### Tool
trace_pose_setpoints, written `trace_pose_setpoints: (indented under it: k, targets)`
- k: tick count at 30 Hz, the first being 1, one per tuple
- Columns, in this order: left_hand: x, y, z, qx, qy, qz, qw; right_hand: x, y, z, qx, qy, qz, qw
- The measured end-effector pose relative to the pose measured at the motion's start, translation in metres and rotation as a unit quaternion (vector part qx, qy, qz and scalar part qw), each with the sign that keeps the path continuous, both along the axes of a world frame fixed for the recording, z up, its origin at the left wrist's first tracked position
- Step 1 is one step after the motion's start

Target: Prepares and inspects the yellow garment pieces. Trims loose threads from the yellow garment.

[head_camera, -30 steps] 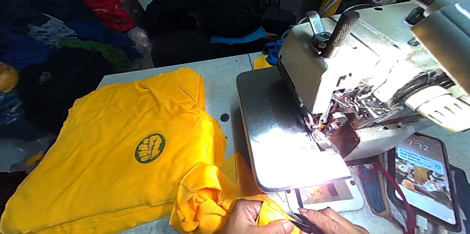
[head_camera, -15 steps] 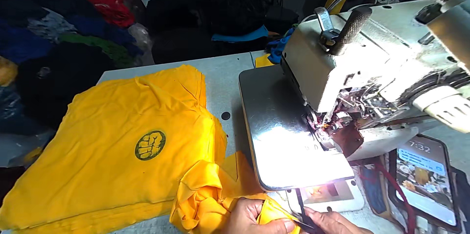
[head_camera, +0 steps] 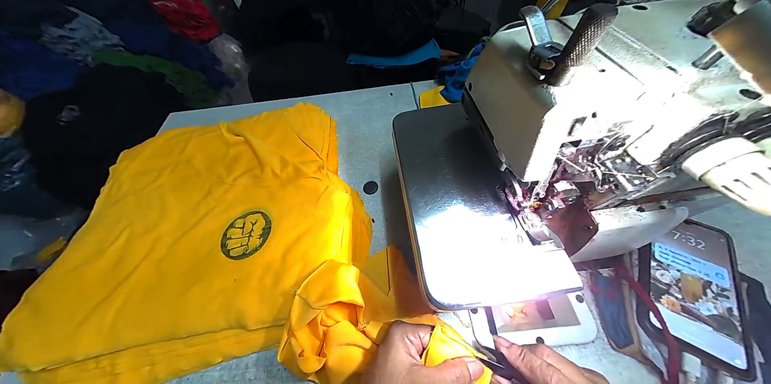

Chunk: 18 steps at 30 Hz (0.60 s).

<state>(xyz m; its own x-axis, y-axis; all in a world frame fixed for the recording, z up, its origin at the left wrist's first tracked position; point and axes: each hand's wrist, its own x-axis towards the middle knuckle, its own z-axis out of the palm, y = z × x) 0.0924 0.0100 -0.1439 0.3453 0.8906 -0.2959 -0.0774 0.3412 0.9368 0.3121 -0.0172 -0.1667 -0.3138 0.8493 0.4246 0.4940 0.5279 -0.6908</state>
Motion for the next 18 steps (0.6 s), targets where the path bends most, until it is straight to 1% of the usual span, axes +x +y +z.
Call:
trace_pose_setpoints:
  k: [7,10,13,18]
  targets:
    - [0.0011,-0.0009,-0.0013,-0.003,-0.001,0.004,1.000,-0.0027,0.0001,-0.0041,0.031,-0.026,0.014,0.999]
    - [0.0019,-0.0007,-0.0011,-0.004,-0.001,0.010,1.000,-0.0040,-0.0017,-0.0070,0.037,-0.022,-0.006,0.999]
    - [0.0024,-0.0008,-0.0013,0.004,-0.014,0.016,1.000,-0.0025,-0.0023,-0.0053,0.029,-0.012,-0.022,0.999]
    - [0.0018,-0.0012,-0.0021,0.009,-0.003,0.014,1.000,-0.0001,-0.0009,0.0019,0.021,-0.037,-0.013,0.999]
